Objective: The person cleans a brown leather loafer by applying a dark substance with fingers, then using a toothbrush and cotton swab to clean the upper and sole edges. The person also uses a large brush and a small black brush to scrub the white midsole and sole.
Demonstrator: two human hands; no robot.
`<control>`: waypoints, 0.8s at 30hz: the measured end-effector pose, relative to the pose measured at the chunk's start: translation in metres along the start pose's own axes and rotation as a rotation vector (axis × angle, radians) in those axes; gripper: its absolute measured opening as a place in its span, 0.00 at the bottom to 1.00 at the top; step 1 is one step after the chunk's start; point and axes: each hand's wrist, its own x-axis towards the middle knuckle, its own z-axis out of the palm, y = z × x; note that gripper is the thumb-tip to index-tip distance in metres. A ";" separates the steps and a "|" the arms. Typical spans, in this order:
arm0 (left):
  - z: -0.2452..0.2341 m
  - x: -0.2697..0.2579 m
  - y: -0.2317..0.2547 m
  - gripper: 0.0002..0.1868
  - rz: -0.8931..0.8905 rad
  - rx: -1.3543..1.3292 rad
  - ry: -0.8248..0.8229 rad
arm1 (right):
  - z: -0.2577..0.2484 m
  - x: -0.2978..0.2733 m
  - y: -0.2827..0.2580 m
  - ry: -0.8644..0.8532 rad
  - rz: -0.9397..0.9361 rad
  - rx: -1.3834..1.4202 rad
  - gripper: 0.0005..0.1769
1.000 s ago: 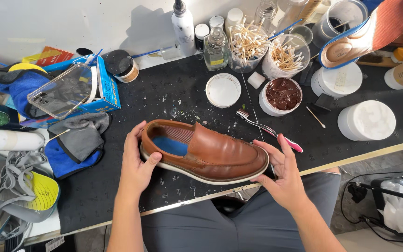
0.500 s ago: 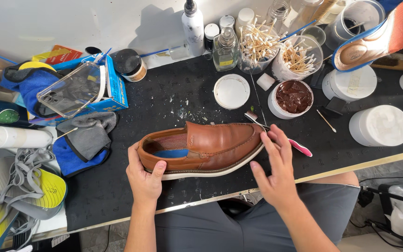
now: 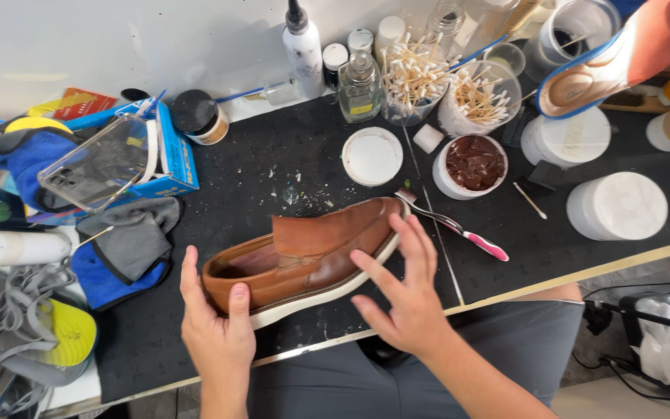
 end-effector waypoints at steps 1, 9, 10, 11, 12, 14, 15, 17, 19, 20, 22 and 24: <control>-0.001 0.000 0.004 0.32 0.047 0.092 0.010 | 0.002 0.001 -0.001 0.010 -0.018 -0.007 0.30; -0.001 0.015 0.032 0.20 0.528 0.253 -0.043 | -0.006 0.012 -0.008 -0.039 -0.047 0.107 0.30; 0.001 0.019 0.036 0.21 0.556 0.312 -0.103 | -0.017 0.013 -0.003 -0.049 -0.015 0.134 0.30; -0.003 0.022 0.038 0.23 0.583 0.278 -0.118 | -0.019 0.016 0.000 -0.062 0.001 0.192 0.30; -0.004 0.026 0.039 0.26 0.610 0.245 -0.133 | -0.022 0.018 0.003 -0.016 0.023 0.146 0.32; -0.013 0.019 0.033 0.30 0.597 0.227 -0.137 | -0.022 0.021 0.010 0.011 0.006 0.152 0.37; -0.015 0.016 0.030 0.31 0.592 0.213 -0.159 | -0.023 0.019 0.014 0.023 0.000 0.174 0.40; -0.018 0.006 0.025 0.29 0.573 0.230 -0.184 | -0.018 0.019 0.020 -0.041 0.073 0.294 0.44; -0.018 -0.003 0.020 0.25 0.564 0.236 -0.162 | -0.009 0.018 0.020 -0.083 0.110 0.419 0.46; -0.018 -0.008 0.018 0.23 0.565 0.238 -0.134 | -0.005 0.017 0.017 -0.091 0.117 0.488 0.46; -0.024 -0.017 0.013 0.21 0.560 0.246 -0.104 | 0.015 0.022 0.010 -0.138 0.089 0.429 0.48; -0.030 -0.018 0.007 0.23 0.574 0.226 -0.119 | 0.025 0.026 0.003 -0.167 0.019 0.144 0.52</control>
